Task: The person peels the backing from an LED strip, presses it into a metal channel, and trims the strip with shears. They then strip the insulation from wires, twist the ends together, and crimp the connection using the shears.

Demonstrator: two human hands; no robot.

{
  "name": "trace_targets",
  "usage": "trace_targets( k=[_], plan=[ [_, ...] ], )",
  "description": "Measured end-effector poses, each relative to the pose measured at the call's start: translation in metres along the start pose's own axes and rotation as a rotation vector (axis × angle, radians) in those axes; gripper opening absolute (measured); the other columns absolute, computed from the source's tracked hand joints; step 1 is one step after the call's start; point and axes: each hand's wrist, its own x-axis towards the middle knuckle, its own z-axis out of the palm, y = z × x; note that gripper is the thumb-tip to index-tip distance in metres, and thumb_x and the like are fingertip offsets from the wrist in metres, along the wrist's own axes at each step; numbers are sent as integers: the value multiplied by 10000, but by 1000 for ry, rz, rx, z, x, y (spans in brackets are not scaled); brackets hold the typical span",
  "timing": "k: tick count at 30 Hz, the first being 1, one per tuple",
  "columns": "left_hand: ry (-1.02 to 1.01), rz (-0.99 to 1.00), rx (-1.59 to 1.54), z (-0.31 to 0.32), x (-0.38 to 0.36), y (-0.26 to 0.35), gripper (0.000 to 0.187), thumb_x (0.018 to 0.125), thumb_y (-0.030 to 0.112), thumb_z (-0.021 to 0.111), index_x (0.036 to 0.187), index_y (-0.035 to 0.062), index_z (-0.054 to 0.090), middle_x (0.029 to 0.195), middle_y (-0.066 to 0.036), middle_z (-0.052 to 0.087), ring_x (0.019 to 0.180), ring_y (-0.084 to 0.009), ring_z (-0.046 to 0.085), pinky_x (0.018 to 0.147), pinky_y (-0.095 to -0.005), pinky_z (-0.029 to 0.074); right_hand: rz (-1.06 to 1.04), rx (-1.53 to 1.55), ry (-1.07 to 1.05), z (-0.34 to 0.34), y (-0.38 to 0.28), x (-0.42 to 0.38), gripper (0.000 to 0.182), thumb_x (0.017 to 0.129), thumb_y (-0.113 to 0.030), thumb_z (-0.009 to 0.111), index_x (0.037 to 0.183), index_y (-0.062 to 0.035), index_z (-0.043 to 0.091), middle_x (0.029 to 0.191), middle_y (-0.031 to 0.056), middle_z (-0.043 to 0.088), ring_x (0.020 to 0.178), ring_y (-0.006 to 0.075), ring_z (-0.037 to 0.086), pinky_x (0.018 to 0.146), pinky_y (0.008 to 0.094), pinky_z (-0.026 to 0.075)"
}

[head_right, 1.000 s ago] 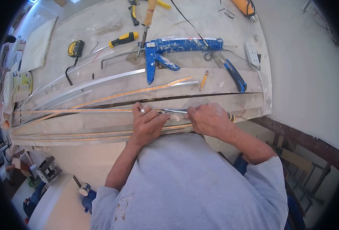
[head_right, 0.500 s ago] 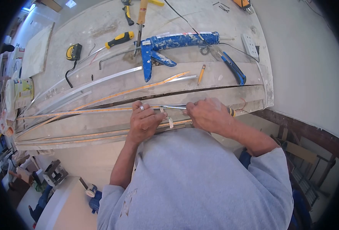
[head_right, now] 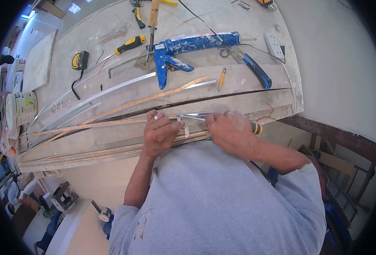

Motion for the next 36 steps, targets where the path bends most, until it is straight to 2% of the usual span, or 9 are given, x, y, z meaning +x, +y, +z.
trace_targets(
  k=[5, 9, 15, 17, 23, 30, 33, 35, 36],
  plan=[
    [-12, 10, 3, -1, 2, 0, 264, 729, 54, 816, 951, 194, 794, 675, 32, 457, 657, -187, 474, 751, -380, 318, 30, -8, 32, 7, -9, -4, 139, 914, -112, 586, 941, 4, 659, 806, 171, 726, 733, 350, 750, 639, 482, 593],
    [-69, 2, 19, -3, 1, -1, 252, 750, 69, 851, 961, 197, 801, 672, 36, 509, 672, -174, 483, 799, -376, 337, 10, -28, 25, -8, -16, -2, 139, 909, -98, 588, 927, 19, 661, 795, 174, 727, 739, 346, 754, 626, 471, 591],
    [-56, 14, -11, -2, 6, 0, 256, 738, 42, 814, 947, 188, 789, 692, 32, 486, 685, -180, 497, 761, -384, 326, -49, 1, -77, -24, -8, 11, 154, 883, -107, 620, 916, 28, 686, 784, 191, 724, 747, 357, 753, 637, 472, 594],
    [-58, 10, -10, -1, 6, 0, 247, 742, 45, 815, 942, 186, 788, 693, 31, 498, 683, -180, 499, 757, -381, 328, -65, 70, -175, -37, 2, 20, 153, 909, -139, 641, 937, -1, 701, 783, 207, 726, 726, 396, 746, 648, 507, 593],
    [-65, -35, -5, -3, 6, 3, 195, 770, 53, 827, 922, 170, 792, 663, 34, 548, 649, -176, 486, 776, -381, 345, -137, 92, -39, -8, 26, 26, 245, 967, -243, 663, 917, -10, 720, 685, 202, 691, 673, 414, 718, 626, 516, 572],
    [-62, -56, -26, -2, 5, 2, 194, 763, 50, 825, 915, 164, 789, 660, 34, 560, 636, -181, 487, 775, -385, 349, -150, 57, -55, -2, 26, 24, 288, 997, -280, 637, 925, -12, 712, 672, 197, 689, 674, 409, 721, 616, 515, 567],
    [-51, -64, -15, -2, 5, 3, 201, 753, 50, 831, 914, 163, 787, 666, 29, 568, 639, -181, 492, 777, -388, 352, -68, 61, -65, -12, 4, 17, 311, 1007, -294, 620, 915, -7, 694, 681, 190, 696, 665, 399, 722, 617, 525, 572],
    [-51, -61, -19, -3, 5, 3, 207, 747, 47, 834, 912, 163, 786, 665, 25, 560, 641, -182, 493, 777, -386, 353, 63, 34, -154, -19, -9, 14, 159, 906, -160, 629, 932, -36, 723, 864, 171, 746, 757, 357, 751, 647, 486, 593],
    [-52, -54, -25, -3, 6, 3, 213, 741, 44, 837, 910, 162, 784, 664, 22, 552, 642, -183, 494, 778, -384, 354, 62, 33, -155, -20, -9, 14, 159, 906, -160, 629, 932, -36, 723, 864, 171, 746, 757, 357, 751, 647, 486, 593]
  ],
)
